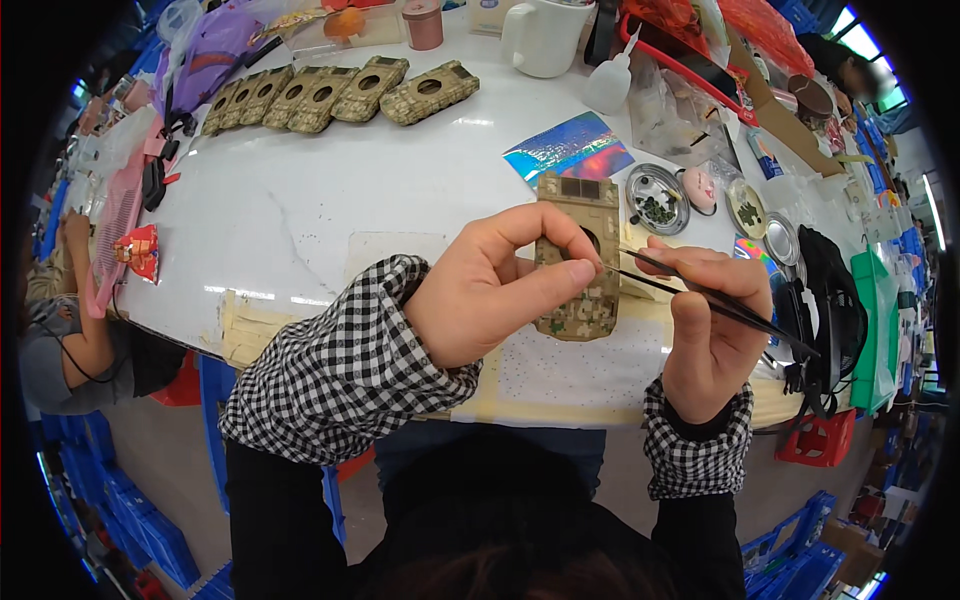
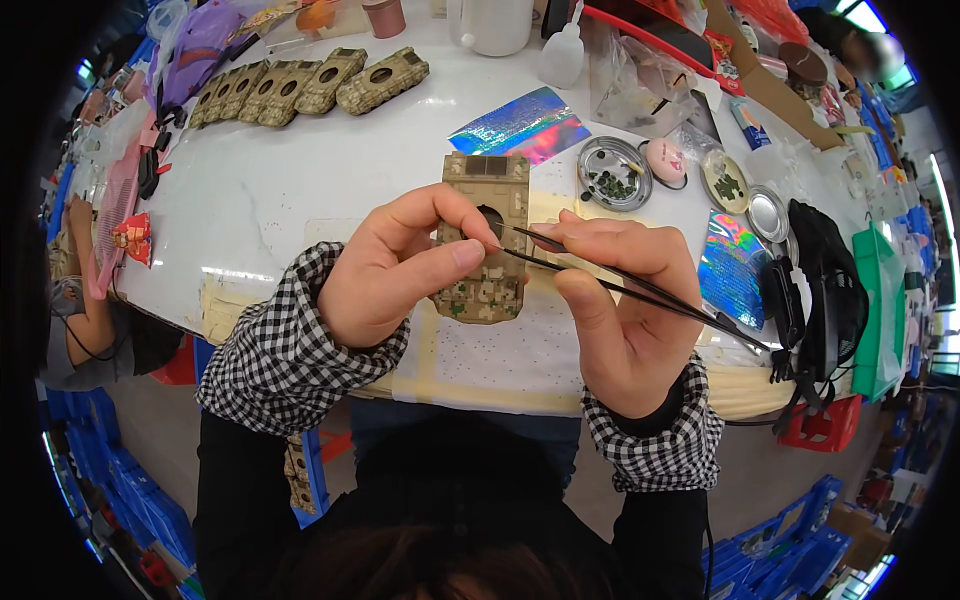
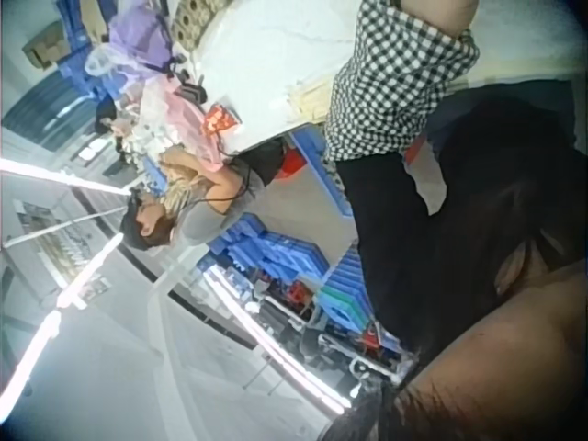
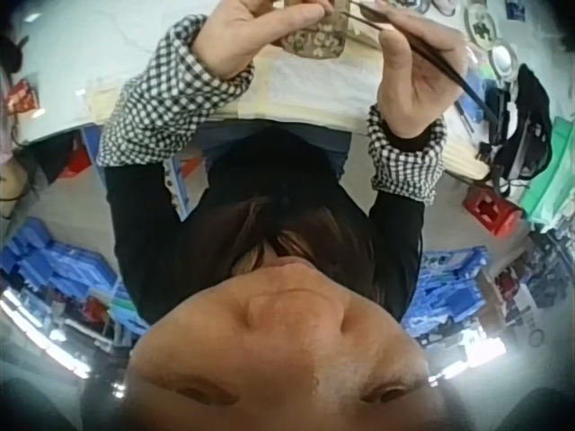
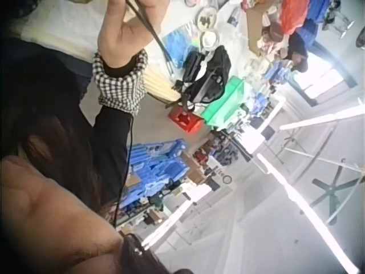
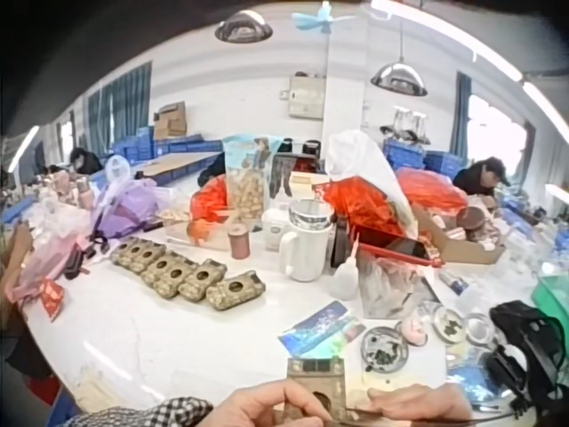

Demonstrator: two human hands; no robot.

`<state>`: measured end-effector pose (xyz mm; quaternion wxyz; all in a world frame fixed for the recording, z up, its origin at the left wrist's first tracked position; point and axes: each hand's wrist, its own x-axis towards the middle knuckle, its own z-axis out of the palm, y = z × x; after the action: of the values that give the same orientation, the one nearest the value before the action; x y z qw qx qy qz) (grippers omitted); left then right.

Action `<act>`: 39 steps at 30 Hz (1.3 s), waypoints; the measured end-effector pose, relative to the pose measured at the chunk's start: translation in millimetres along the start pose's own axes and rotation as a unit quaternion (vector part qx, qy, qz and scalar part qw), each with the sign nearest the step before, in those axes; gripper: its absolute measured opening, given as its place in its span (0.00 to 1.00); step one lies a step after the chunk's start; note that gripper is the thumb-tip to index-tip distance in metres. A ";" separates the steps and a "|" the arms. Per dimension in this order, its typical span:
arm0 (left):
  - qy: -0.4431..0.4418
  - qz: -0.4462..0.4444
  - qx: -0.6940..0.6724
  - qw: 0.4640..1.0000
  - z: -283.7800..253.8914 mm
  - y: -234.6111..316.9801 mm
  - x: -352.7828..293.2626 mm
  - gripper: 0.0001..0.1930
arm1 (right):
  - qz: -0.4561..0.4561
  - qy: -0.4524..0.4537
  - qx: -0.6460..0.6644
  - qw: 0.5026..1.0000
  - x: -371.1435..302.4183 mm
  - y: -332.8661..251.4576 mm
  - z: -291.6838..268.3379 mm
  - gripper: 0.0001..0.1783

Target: Apply adhesive or paint to toy tank hulls and attach small detailing parts using a brush and tweezers.

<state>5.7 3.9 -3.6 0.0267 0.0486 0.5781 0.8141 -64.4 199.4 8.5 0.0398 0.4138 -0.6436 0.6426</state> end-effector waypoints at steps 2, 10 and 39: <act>0.003 -0.006 -0.002 1.000 1.2 2.6 -1.5 0.06 | 0.001 -0.004 -0.005 1.000 0.2 -0.2 0.9 0.11; 0.006 -0.012 -0.017 1.000 3.9 4.6 -3.1 0.07 | 0.004 -0.012 -0.006 1.000 0.7 -0.8 4.0 0.11; 0.020 -0.004 -0.017 1.000 5.7 0.3 -1.5 0.06 | 0.062 -0.003 0.102 0.993 -1.2 -7.0 9.5 0.08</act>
<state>7.8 8.9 -1.4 0.0193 0.0290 0.5649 0.8244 -55.0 192.9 11.7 -0.0438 0.3770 -0.5990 0.7051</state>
